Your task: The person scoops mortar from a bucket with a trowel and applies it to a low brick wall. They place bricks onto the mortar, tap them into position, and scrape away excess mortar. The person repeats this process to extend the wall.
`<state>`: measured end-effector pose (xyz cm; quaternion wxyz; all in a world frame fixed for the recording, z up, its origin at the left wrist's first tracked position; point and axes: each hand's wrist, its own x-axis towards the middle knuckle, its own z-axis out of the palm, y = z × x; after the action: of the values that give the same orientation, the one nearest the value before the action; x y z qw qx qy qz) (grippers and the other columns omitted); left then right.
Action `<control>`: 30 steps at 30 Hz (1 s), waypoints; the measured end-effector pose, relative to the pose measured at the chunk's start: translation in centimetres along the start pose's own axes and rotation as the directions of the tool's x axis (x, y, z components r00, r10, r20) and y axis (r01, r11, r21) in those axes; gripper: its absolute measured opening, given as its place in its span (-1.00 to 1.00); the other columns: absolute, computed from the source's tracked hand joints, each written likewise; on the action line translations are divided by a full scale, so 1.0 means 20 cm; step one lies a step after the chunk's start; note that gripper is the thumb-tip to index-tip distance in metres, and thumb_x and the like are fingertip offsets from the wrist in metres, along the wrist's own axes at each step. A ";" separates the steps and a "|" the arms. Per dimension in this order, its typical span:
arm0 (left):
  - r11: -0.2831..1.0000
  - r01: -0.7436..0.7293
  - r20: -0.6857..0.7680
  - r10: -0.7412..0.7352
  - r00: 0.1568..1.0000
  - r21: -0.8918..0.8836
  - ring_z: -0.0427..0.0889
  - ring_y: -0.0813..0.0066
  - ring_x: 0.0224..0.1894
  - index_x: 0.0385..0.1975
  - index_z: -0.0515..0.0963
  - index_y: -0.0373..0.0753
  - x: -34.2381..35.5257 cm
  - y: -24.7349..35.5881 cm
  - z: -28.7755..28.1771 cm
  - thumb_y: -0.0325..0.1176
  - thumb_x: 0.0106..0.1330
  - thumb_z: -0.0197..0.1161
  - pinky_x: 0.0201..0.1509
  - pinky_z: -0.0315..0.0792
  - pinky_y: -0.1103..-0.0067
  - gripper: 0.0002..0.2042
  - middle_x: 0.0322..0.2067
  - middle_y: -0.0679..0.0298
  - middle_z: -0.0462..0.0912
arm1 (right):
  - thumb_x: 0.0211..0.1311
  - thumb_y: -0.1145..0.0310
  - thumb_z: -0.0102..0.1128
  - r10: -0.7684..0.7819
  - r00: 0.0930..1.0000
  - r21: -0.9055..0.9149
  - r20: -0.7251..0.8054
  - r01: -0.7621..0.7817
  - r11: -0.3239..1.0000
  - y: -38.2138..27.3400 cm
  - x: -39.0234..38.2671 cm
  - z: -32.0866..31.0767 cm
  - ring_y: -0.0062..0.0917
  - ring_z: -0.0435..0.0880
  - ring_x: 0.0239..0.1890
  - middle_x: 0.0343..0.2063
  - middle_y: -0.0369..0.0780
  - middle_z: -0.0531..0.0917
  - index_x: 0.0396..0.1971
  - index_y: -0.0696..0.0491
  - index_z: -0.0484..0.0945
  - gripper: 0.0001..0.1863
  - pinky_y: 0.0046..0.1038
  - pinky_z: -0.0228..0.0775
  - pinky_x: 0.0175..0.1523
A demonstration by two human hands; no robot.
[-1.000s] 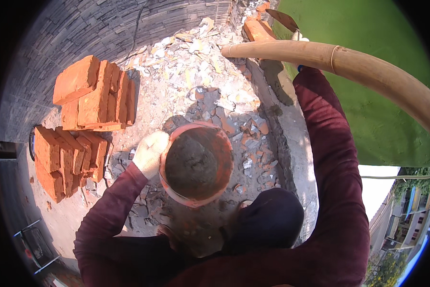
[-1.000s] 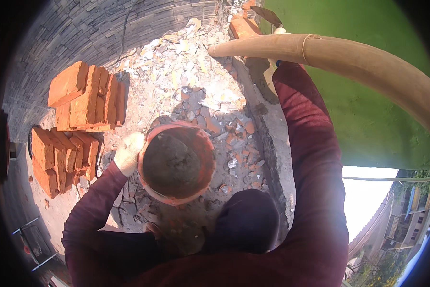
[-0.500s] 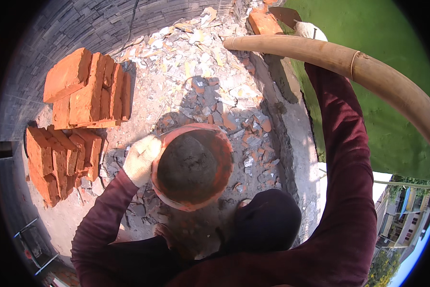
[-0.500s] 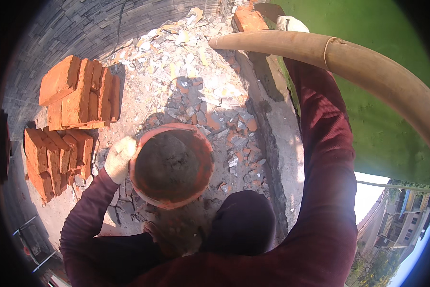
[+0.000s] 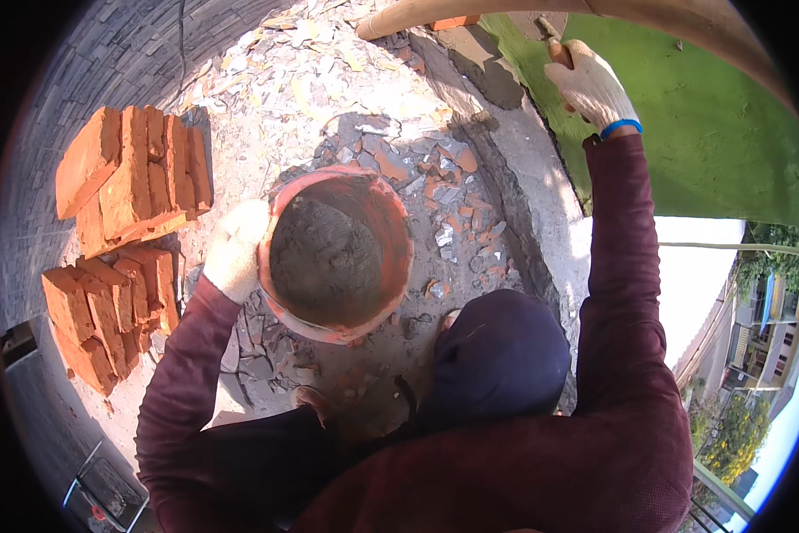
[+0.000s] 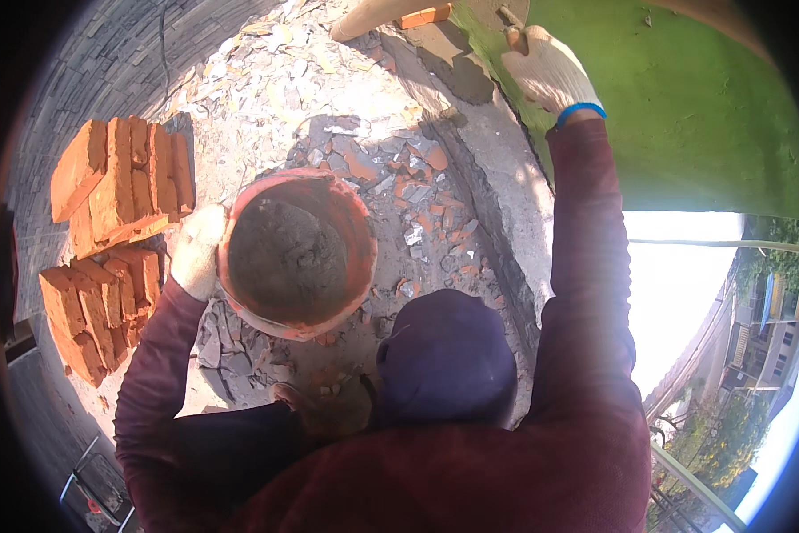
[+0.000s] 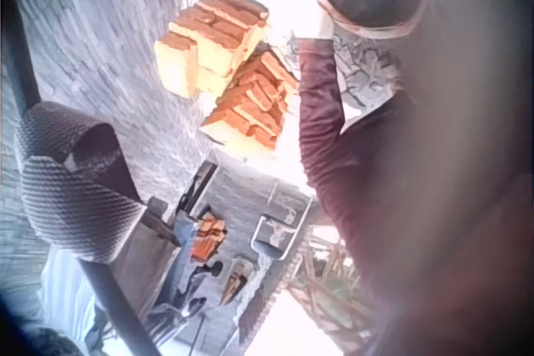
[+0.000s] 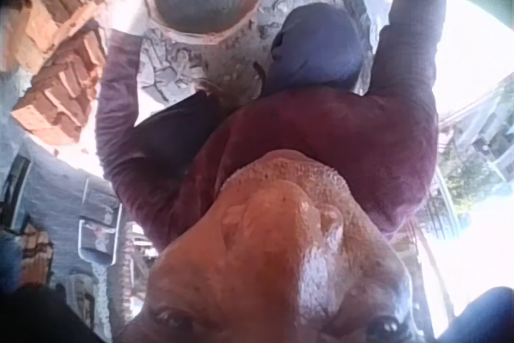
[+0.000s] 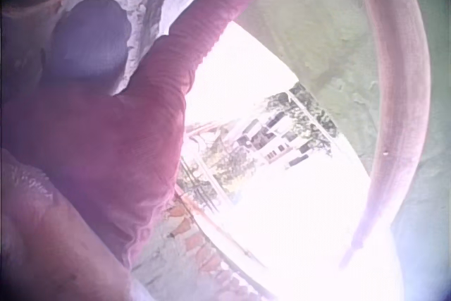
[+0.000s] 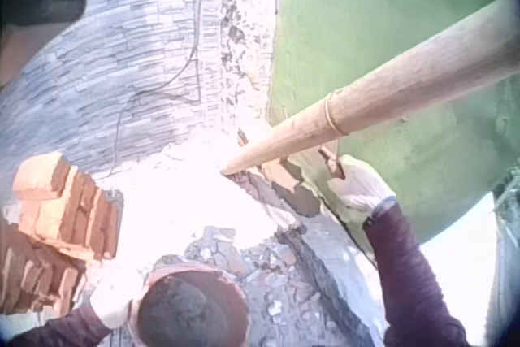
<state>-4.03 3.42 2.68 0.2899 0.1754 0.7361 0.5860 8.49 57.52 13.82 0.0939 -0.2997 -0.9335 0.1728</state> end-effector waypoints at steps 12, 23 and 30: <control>0.971 0.142 0.102 -0.124 0.987 -0.192 0.63 0.60 -0.11 0.04 0.63 -0.26 0.19 0.19 0.10 -0.15 0.60 0.20 0.04 0.55 0.58 -0.70 -0.11 0.36 0.69 | 0.18 0.32 0.37 -0.459 0.828 0.068 0.322 0.463 0.884 -0.28 -1.14 0.42 -0.10 0.83 -0.19 -0.23 -0.08 0.80 -0.13 0.08 0.72 -0.73 0.00 0.66 -0.14; 0.990 0.132 -0.028 -0.133 0.991 -0.053 0.67 0.53 -0.07 0.10 0.61 -0.24 -0.01 0.14 -0.11 -0.01 0.57 0.22 0.02 0.57 0.56 -0.60 -0.06 0.32 0.70 | 0.12 0.30 0.39 -0.504 0.729 0.183 0.464 0.478 0.859 -0.37 -1.15 0.36 -0.05 0.84 -0.19 -0.29 0.00 0.80 -0.09 0.16 0.72 -0.63 -0.07 0.67 -0.16; 1.000 -0.007 0.054 0.008 0.999 -0.021 0.69 0.44 0.00 0.17 0.59 -0.30 0.10 -0.01 -0.04 -0.18 0.63 0.11 0.12 0.55 0.49 -0.64 -0.02 0.21 0.72 | 0.12 0.29 0.38 -0.532 0.700 -0.080 0.476 0.637 0.766 -0.44 -1.06 0.40 -0.10 0.84 -0.25 -0.33 -0.03 0.78 -0.16 0.13 0.73 -0.69 -0.11 0.68 -0.19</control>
<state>-6.10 3.87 2.13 0.3094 0.1909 0.7212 0.5896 18.66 36.18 8.23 -0.0987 0.0511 -0.9905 0.0810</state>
